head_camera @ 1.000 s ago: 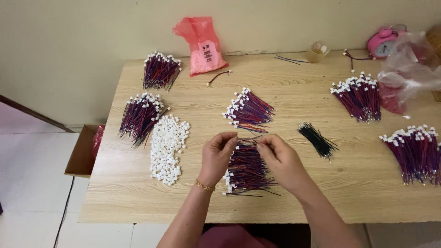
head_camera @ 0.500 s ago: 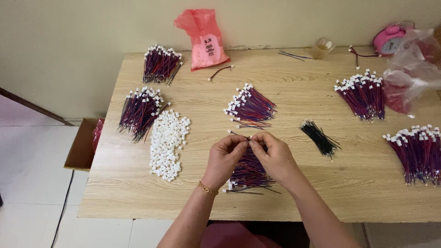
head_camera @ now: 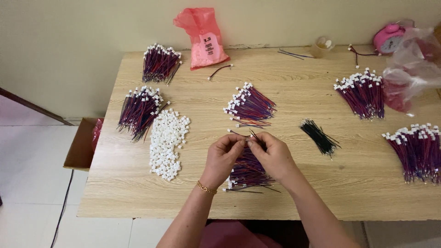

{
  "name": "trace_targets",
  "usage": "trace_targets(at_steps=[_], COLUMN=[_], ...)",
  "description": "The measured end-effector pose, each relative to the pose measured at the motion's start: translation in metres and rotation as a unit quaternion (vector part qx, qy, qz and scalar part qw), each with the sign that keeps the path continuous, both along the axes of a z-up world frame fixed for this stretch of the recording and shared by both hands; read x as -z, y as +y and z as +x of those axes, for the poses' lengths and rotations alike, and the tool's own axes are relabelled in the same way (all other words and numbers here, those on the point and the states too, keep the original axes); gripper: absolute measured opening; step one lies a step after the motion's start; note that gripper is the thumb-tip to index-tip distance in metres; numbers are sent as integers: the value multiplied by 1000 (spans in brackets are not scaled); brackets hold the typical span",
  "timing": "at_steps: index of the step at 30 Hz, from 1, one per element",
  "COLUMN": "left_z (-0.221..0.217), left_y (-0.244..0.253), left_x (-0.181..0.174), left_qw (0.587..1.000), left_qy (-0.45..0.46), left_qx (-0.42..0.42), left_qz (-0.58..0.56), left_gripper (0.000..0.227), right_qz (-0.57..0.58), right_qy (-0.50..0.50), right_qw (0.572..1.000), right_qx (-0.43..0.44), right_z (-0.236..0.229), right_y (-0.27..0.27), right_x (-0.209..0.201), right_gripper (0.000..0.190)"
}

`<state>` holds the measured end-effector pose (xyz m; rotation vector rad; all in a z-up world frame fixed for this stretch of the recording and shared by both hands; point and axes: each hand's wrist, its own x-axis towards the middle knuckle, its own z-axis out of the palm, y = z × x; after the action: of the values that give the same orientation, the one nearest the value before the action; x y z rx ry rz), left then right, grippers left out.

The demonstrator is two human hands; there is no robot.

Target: Assembling small plastic connectors onto the ends of individual wires from a bundle.

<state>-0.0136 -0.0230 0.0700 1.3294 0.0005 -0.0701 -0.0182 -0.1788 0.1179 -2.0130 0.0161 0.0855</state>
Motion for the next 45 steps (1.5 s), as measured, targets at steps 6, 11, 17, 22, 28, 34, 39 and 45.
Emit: trace_targets(at_steps=[6,11,17,22,28,34,39,45], left_z=[0,1,1,1,3,-3,-3,11], left_y=[5,7,8,4,4,3,9,24], left_x=[3,14,13,14,25,46,47,63], left_qw=[995,983,973,971,988,991,998,908], left_qy=[50,83,95,97,73,74,60,-92], left_qx=[10,24,36,44,31,34,3,-23], left_qz=[-81,-160,-208,-216,-133,-102,31,409], left_gripper=[19,19,19,17,17,17,16,14], right_qz=[-15,-21,-31,-45,-75,-64,-3,1], right_qy=[-2,-19,-22,-41,-59,-76,-10,-45], right_qw=[1000,1000,999,998,995,993,1000,994], right_qx=[2,2,5,-5,-30,-59,23,98], right_z=[-2,0,-2,3,0,-3,-12,16], right_y=[1,3,5,3,3,-1,-11,-69], right_x=[-12,-11,-15,-8,-11,16,-3,50], right_gripper=[11,11,13,14,16,15,24,23])
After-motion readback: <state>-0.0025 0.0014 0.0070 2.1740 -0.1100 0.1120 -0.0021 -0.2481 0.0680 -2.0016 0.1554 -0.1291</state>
